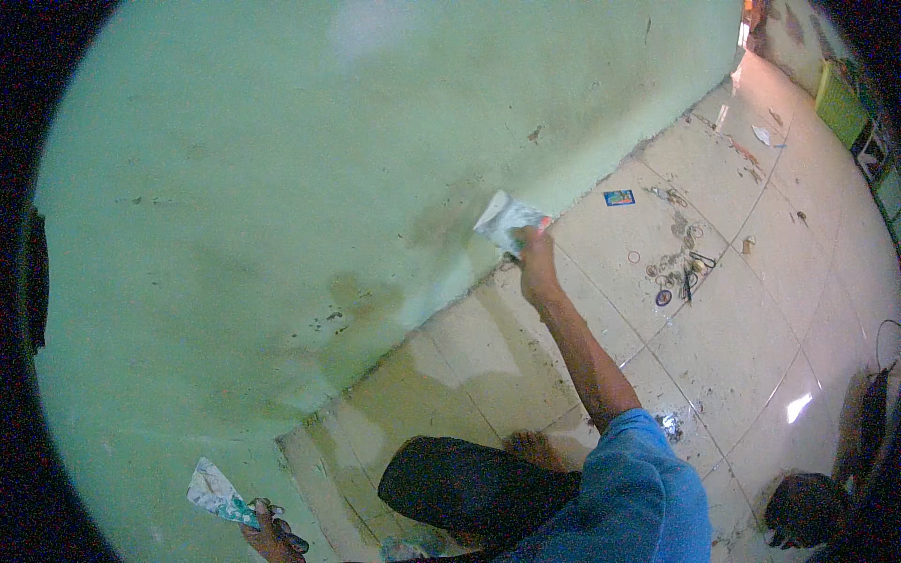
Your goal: The person patches a wall by applying white putty to cracks and holes using a putty knife and a metal scraper.
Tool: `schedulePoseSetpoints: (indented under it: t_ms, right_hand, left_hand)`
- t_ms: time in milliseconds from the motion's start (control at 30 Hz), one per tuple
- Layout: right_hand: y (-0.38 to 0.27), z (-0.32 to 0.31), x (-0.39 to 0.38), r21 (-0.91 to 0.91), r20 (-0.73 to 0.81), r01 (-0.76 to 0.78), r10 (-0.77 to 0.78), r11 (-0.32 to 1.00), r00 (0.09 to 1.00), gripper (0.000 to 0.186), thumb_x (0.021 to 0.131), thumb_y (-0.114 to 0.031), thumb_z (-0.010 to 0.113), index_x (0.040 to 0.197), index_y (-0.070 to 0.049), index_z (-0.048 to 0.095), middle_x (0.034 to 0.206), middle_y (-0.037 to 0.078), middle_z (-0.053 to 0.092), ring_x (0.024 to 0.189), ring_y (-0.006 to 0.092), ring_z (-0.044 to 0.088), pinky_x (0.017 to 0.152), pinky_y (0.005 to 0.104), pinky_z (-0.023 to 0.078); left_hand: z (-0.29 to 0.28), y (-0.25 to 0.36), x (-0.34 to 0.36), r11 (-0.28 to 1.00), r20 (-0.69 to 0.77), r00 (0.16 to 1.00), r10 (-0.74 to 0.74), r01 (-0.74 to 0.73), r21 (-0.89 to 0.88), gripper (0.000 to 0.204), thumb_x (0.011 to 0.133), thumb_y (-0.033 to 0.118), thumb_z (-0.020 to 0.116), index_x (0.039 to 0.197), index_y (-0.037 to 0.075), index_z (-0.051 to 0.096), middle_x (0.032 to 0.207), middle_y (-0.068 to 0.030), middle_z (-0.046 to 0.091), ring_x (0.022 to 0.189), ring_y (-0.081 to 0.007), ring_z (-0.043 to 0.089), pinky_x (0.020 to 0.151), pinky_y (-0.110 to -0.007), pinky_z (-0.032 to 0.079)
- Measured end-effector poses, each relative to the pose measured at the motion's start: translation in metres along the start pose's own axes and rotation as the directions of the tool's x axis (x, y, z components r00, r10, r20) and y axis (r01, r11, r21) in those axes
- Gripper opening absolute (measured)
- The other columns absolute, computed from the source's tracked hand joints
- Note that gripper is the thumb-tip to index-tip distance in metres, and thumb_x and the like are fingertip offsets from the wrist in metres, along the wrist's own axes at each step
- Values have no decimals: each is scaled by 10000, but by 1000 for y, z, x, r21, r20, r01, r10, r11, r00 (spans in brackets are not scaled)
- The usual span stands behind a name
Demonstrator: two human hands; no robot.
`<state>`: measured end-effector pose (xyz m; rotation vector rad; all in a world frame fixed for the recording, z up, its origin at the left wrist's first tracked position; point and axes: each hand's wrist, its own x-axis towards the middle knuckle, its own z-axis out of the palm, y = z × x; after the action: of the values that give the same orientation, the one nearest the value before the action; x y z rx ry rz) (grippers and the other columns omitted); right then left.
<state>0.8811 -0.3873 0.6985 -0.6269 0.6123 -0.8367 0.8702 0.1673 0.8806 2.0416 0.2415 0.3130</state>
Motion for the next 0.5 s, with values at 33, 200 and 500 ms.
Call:
schedulePoseSetpoints:
  t_ms: [33, 200, 500]
  right_hand:
    - [0, -14, 10, -4, -10, 138, -138, 990, 990, 189, 806, -189, 603, 922, -40, 598, 790, -1, 562, 699, 120, 523, 597, 287, 421]
    - [-16, -39, 88, -563, -107, 446, -597, 695, 795, 319, 838, -131, 533, 1116, 20, 573, 937, 138, 561, 833, 235, 550, 737, 355, 432]
    - [44, 28, 106, -899, 171, 425, -807, 108, 566, 794, 786, 29, 553, 1490, -197, 262, 1215, 226, 449, 1133, 413, 422, 947, 439, 395]
  left_hand:
    - [-3, -3, 2, 1000, 45, 999, -13, 12, 5, 202, 850, 218, 688, 895, 52, 584, 596, -24, 498, 366, -87, 395, 303, -221, 297]
    - [-3, -8, 11, 993, 221, 973, -63, 38, 116, 298, 860, 254, 667, 1045, 59, 540, 814, -94, 631, 488, -108, 519, 377, -224, 367]
    - [23, 19, -16, 994, 69, 995, -71, 64, 92, 238, 840, 280, 701, 875, 59, 620, 529, 2, 452, 349, -74, 355, 280, -225, 270]
